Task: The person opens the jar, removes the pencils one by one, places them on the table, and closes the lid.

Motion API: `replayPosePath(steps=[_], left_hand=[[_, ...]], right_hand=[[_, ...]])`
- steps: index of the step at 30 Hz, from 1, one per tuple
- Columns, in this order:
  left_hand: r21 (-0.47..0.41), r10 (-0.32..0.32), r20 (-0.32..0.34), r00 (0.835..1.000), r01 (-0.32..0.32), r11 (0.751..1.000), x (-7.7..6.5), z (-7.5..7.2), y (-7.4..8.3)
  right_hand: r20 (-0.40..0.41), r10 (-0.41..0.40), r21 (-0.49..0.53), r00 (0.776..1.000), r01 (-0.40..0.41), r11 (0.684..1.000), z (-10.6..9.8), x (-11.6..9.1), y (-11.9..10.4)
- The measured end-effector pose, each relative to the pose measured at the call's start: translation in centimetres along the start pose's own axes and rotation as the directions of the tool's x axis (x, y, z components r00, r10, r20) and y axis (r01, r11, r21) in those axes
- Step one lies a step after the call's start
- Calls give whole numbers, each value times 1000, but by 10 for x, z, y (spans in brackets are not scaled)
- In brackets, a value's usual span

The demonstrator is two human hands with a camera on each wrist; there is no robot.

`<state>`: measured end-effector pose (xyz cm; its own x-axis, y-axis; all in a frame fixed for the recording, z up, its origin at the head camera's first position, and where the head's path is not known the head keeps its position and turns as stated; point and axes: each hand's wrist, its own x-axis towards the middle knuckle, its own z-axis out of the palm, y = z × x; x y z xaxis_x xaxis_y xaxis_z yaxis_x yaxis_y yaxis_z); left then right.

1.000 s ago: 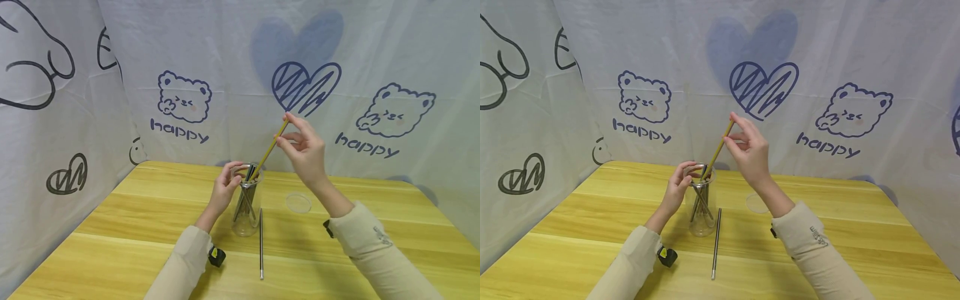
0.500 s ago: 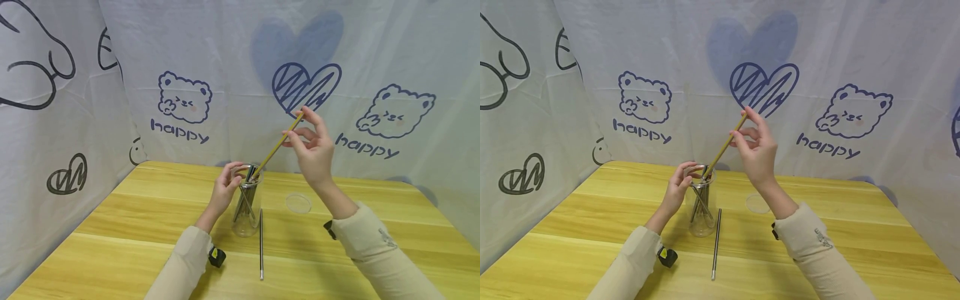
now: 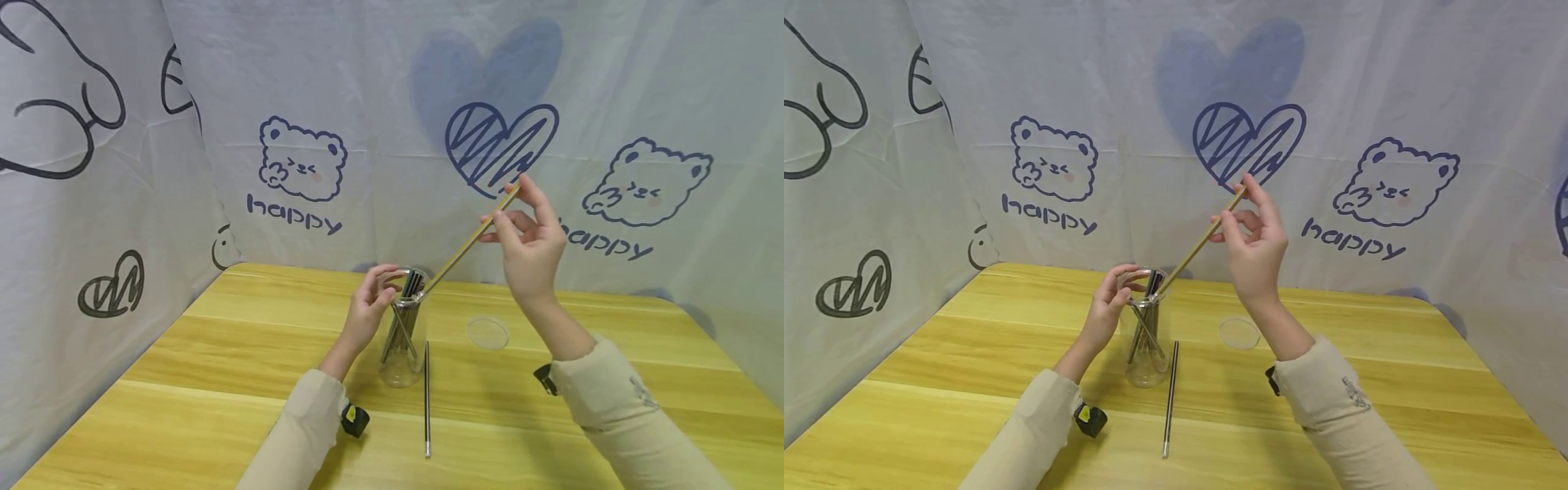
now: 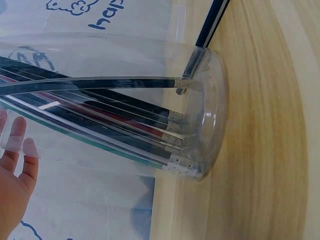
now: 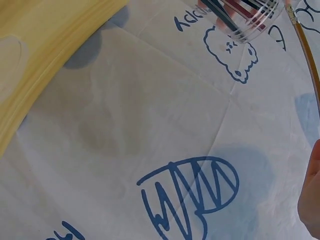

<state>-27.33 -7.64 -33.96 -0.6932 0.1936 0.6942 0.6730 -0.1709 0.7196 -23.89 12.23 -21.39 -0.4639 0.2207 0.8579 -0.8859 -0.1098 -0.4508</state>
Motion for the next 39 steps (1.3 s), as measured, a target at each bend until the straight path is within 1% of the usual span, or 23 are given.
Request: replayPosePath(steps=[4, 7, 11, 14, 16, 21, 23, 27, 29, 32, 39], left_hand=[[4, -13, 2, 1000, 13, 1000, 0, 0, 0], [9, -19, 0, 1000, 19, 1000, 0, 0, 0], [19, -21, -4, 1000, 21, 1000, 0, -1, 0], [22, -19, -5, 1000, 19, 1000, 0, 0, 0], [22, -17, -5, 1000, 17, 1000, 0, 0, 0], [19, -16, -1, 1000, 16, 1000, 1, 0, 0], [15, -18, 1, 1000, 18, 1000, 1, 0, 0], [9, -13, 0, 1000, 13, 1000, 1, 0, 0], [8, -11, -3, 1000, 11, 1000, 1, 0, 0], [13, -9, -2, 1000, 9, 1000, 0, 0, 0], [11, -6, 5, 1000, 6, 1000, -1, -1, -1]], right_hand=[[12, 42, -29, 999, -42, 999, -4, -5, 3], [20, 104, -53, 994, -103, 993, -6, -11, 6], [46, 182, -87, 982, -177, 980, -9, -19, 10], [74, 247, -123, 966, -237, 964, -12, -26, 14], [91, 303, -154, 949, -287, 945, -14, -30, 16], [117, 442, -201, 889, -415, 888, -20, -44, 25], [119, 484, -224, 867, -451, 864, -22, -51, 29], [123, 568, -269, 814, -524, 809, -24, -66, 38], [123, 599, -282, 791, -551, 785, -25, -72, 41], [118, 628, -296, 769, -576, 762, -25, -78, 44], [119, 664, -316, 738, -606, 730, -25, -87, 49]])
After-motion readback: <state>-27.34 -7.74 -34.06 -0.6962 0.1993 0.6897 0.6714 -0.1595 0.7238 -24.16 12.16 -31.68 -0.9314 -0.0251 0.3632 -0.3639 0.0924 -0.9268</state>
